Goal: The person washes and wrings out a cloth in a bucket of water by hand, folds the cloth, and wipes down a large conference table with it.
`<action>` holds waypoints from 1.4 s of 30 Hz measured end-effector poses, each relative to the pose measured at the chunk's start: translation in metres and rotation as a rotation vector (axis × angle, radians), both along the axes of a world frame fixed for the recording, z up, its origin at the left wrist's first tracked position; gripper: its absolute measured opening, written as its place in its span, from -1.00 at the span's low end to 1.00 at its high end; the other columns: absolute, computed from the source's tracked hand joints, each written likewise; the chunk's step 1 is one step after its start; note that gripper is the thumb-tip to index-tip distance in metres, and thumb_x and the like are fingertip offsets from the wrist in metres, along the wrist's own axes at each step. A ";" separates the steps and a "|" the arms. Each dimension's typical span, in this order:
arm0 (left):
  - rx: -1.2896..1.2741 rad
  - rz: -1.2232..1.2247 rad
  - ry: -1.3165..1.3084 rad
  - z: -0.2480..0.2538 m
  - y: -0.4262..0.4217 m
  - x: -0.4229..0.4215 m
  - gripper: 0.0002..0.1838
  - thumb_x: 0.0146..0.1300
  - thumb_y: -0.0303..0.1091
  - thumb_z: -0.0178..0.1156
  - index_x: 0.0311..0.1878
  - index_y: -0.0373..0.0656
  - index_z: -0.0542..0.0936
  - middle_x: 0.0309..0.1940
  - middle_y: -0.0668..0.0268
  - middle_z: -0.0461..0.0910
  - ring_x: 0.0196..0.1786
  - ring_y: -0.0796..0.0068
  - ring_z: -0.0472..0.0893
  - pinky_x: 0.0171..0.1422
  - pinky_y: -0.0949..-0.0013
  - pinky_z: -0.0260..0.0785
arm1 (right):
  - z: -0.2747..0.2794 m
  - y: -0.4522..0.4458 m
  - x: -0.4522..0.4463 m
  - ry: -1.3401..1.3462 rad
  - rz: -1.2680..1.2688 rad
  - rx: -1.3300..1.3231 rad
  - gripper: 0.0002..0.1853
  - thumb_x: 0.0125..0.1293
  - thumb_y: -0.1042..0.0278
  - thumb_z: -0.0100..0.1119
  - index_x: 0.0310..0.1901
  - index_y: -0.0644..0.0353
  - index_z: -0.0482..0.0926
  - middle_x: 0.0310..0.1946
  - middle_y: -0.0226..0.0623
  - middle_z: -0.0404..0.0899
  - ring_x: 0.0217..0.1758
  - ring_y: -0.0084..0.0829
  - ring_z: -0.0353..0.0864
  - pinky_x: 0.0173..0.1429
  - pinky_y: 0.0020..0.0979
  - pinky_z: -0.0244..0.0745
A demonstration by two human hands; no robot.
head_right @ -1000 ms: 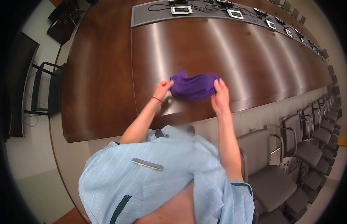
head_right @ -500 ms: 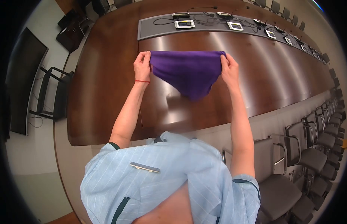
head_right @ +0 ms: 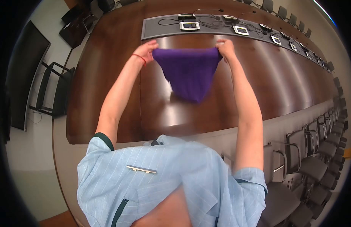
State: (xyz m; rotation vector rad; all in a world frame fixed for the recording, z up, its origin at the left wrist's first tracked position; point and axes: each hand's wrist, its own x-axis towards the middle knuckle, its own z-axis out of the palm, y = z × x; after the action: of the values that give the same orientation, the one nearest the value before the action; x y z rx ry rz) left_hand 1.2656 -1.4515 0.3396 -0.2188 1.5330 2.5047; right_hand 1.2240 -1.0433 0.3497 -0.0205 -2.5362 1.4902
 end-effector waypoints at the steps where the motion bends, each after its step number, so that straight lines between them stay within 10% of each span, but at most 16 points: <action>1: -0.042 0.010 0.051 0.022 -0.005 -0.001 -0.31 0.39 -0.58 0.33 0.54 -0.17 0.33 0.07 0.08 0.67 -0.02 0.27 0.76 0.04 0.10 0.71 | 0.012 -0.003 -0.008 0.108 -0.024 0.010 -0.69 0.27 0.55 0.37 0.06 0.30 0.74 -0.32 -0.32 0.73 -0.29 -0.52 0.65 -0.19 -0.43 0.53; 8: -0.230 0.155 0.289 0.080 -0.008 0.073 -0.53 0.34 -0.52 0.42 0.30 -0.19 0.61 -0.14 0.21 0.75 -0.21 0.45 0.76 -0.14 0.37 0.66 | 0.052 -0.022 0.030 0.272 0.124 -0.074 -0.74 0.33 0.45 0.28 0.03 0.19 0.77 -0.30 -0.32 0.76 -0.27 -0.55 0.66 -0.10 -0.47 0.56; 14: -0.393 0.146 0.109 -0.081 0.003 0.191 -0.61 0.28 -0.45 0.45 0.19 -0.08 0.70 -0.19 0.48 0.74 -0.23 0.71 0.65 -0.33 0.58 0.39 | -0.115 -0.025 0.146 0.019 0.216 -0.031 -0.84 0.33 0.56 0.29 -0.09 0.26 0.75 -0.32 -0.38 0.74 -0.24 -0.58 0.64 -0.09 -0.43 0.57; 18: -0.568 0.072 -0.246 -0.225 0.011 0.286 -0.70 0.22 -0.46 0.48 0.05 -0.09 0.78 -0.25 0.38 0.73 -0.24 0.61 0.64 -0.10 0.43 0.53 | -0.239 -0.022 0.250 -0.277 0.152 0.013 -0.88 0.38 0.53 0.29 -0.14 0.25 0.78 -0.35 -0.23 0.78 -0.27 -0.47 0.71 -0.10 -0.38 0.60; 20: -0.604 0.061 -0.270 -0.263 0.013 0.323 -0.71 0.21 -0.45 0.47 0.02 -0.09 0.81 -0.30 0.38 0.72 -0.25 0.59 0.64 -0.11 0.41 0.53 | -0.248 -0.023 0.287 -0.358 0.193 0.041 -0.89 0.41 0.51 0.31 -0.13 0.24 0.79 -0.50 -0.54 0.55 -0.42 -0.66 0.41 -0.30 -0.45 0.37; 24: -0.600 0.086 -0.270 -0.270 0.019 0.355 -0.70 0.19 -0.46 0.45 0.02 -0.11 0.81 -0.35 0.38 0.71 -0.26 0.59 0.63 -0.12 0.42 0.52 | -0.248 -0.025 0.317 -0.460 0.151 -0.021 -0.89 0.38 0.49 0.34 -0.12 0.24 0.79 -0.52 -0.52 0.50 -0.42 -0.65 0.35 -0.30 -0.46 0.33; 34: -1.252 0.283 0.199 -0.256 -0.018 0.257 -0.83 0.21 -0.44 0.43 -0.12 -0.07 0.80 -0.31 0.20 0.68 -0.23 0.25 0.70 -0.06 0.21 0.58 | -0.254 -0.025 0.298 -0.258 0.241 0.205 -0.81 0.32 0.50 0.35 -0.05 0.28 0.76 -0.29 -0.15 0.73 -0.21 -0.30 0.71 -0.04 -0.27 0.61; 37: -1.264 0.312 0.242 -0.242 -0.031 0.177 -0.88 0.32 -0.40 0.36 -0.11 0.00 0.77 -0.24 0.14 0.66 -0.13 0.07 0.70 0.00 0.08 0.56 | -0.238 -0.041 0.232 -0.056 0.258 0.229 -0.81 0.36 0.47 0.26 -0.04 0.25 0.75 -0.09 0.00 0.74 -0.02 0.03 0.75 0.10 -0.10 0.63; 42: -1.436 0.222 -0.001 -0.240 -0.027 0.101 -0.82 0.31 -0.29 0.43 -0.03 0.10 0.76 -0.09 0.20 0.65 0.02 0.08 0.69 0.09 0.01 0.59 | -0.214 -0.084 0.119 0.002 0.183 0.379 -0.80 0.41 0.43 0.27 0.01 0.18 0.75 -0.07 -0.01 0.74 0.03 0.01 0.74 0.18 -0.11 0.62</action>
State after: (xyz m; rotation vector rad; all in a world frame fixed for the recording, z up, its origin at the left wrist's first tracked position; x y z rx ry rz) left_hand 1.3662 -1.4784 0.0993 -0.5647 3.0583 0.9885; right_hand 1.3433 -1.1272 0.1358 0.2741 -2.8383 1.0341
